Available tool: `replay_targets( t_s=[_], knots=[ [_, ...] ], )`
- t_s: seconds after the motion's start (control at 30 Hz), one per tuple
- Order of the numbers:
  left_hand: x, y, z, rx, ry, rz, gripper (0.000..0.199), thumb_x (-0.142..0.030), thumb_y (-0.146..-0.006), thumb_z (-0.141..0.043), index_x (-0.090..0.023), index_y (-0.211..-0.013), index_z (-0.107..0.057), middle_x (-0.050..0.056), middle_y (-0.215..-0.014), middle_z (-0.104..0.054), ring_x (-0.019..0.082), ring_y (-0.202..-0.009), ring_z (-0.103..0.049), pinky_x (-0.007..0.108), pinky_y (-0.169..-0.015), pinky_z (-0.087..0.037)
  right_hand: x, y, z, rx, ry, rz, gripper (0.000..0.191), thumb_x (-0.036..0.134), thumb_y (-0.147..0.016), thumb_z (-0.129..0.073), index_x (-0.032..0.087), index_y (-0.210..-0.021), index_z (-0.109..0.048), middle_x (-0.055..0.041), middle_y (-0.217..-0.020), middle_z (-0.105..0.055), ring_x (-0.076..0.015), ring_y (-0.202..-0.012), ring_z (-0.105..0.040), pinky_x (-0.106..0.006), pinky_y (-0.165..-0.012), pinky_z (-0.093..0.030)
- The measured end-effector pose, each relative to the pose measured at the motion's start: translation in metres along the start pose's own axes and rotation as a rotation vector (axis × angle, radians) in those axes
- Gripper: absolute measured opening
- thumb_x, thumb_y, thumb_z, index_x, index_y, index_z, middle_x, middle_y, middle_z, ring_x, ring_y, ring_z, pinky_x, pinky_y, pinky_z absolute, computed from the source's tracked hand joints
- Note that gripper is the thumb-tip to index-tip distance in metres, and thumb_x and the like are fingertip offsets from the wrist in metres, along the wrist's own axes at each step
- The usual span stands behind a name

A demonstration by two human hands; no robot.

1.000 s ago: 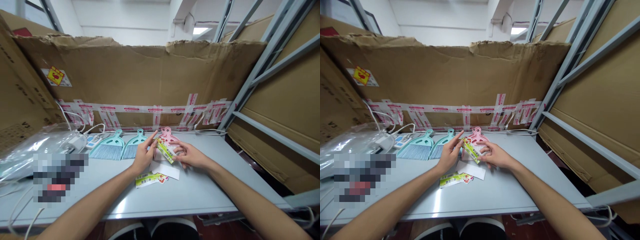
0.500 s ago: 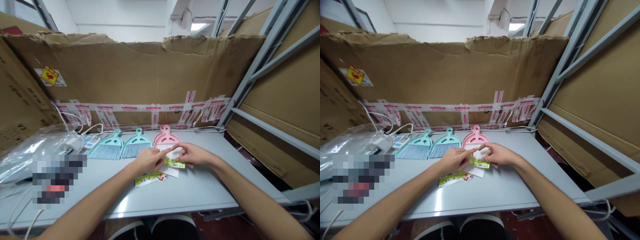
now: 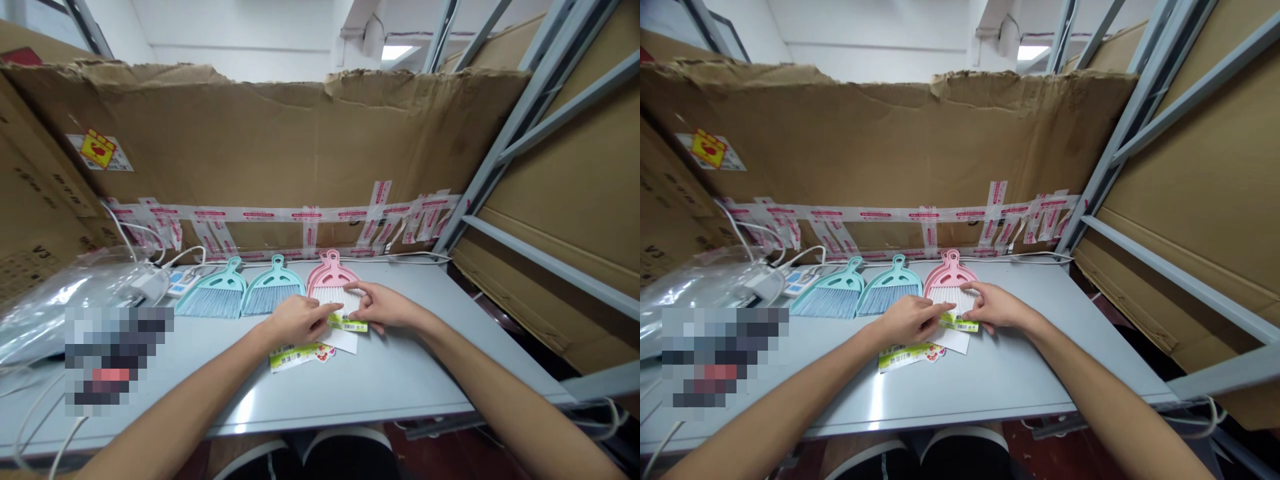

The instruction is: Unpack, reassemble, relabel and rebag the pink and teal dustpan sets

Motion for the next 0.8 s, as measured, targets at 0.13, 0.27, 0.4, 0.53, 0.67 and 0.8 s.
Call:
replay_targets(
  t_s=[0.13, 0.27, 0.4, 0.53, 0.67, 0.8],
  knots=[
    [0.003, 0.0, 0.0, -0.013, -0.012, 0.026, 0.051, -0.023, -0.104, -0.053, -0.022, -0.154, -0.062, 0.003, -0.08, -0.074, 0.021, -0.069, -0.072, 0.029, -0.065, -0.049, 0.001, -0.001, 0.009, -0.074, -0.002, 0.032, 0.082, 0.037, -0.088, -0.087, 0.017, -0.16, -0.053, 0.0089, -0.057, -0.069, -0.0129, -0.04, -0.057, -0.021, -0.045, -0.04],
    [0.007, -0.001, 0.004, -0.049, -0.004, 0.085, 0.046, -0.025, -0.106, -0.055, -0.022, -0.152, -0.063, 0.006, -0.088, -0.079, 0.022, -0.077, -0.074, 0.03, -0.068, -0.051, 0.002, -0.002, 0.014, -0.129, -0.012, 0.029, 0.082, 0.036, -0.087, -0.088, 0.016, -0.159, -0.053, 0.0081, -0.058, -0.069, -0.0122, -0.039, -0.055, -0.021, -0.043, -0.036],
    [0.01, -0.003, 0.009, -0.055, 0.024, 0.14, 0.03, -0.026, -0.106, -0.058, -0.023, -0.132, -0.071, 0.008, -0.098, -0.081, 0.024, -0.089, -0.076, 0.031, -0.074, -0.053, 0.004, -0.002, 0.016, -0.174, -0.022, 0.027, 0.077, 0.036, -0.087, -0.087, 0.015, -0.155, -0.055, 0.0075, -0.058, -0.069, -0.012, -0.038, -0.053, -0.022, -0.042, -0.034],
    [0.011, -0.005, 0.013, -0.044, 0.046, 0.155, 0.009, -0.027, -0.101, -0.062, -0.023, -0.103, -0.071, 0.007, -0.09, -0.077, 0.024, -0.089, -0.073, 0.033, -0.074, -0.052, 0.004, -0.003, 0.023, -0.244, -0.024, 0.046, 0.074, 0.036, -0.087, -0.087, 0.017, -0.151, -0.057, 0.007, -0.061, -0.071, -0.0132, -0.04, -0.056, -0.023, -0.045, -0.039],
    [0.012, -0.006, 0.017, -0.092, 0.04, 0.173, 0.018, -0.033, -0.107, -0.06, -0.022, -0.113, -0.073, 0.009, -0.096, -0.077, 0.025, -0.091, -0.07, 0.036, -0.077, -0.053, 0.004, -0.005, 0.03, -0.32, -0.005, 0.094, 0.067, 0.042, -0.088, -0.086, 0.019, -0.146, -0.061, 0.0086, -0.06, -0.067, -0.0156, -0.044, -0.06, -0.026, -0.051, -0.047],
    [0.017, -0.007, 0.017, -0.119, 0.009, 0.201, 0.022, -0.032, -0.111, -0.057, -0.022, -0.114, -0.076, 0.01, -0.104, -0.078, 0.026, -0.097, -0.069, 0.038, -0.083, -0.054, 0.004, -0.006, 0.032, -0.379, 0.067, 0.107, 0.064, 0.046, -0.09, -0.084, 0.021, -0.145, -0.064, 0.0085, -0.062, -0.067, -0.0158, -0.046, -0.062, -0.027, -0.055, -0.05]
  ],
)
Point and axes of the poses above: each hand's wrist, its own y-axis away from the middle knuckle, its own z-axis out of the back of the hand, x = y × z, the point moved 8 cm from there along -y, towards the middle knuckle
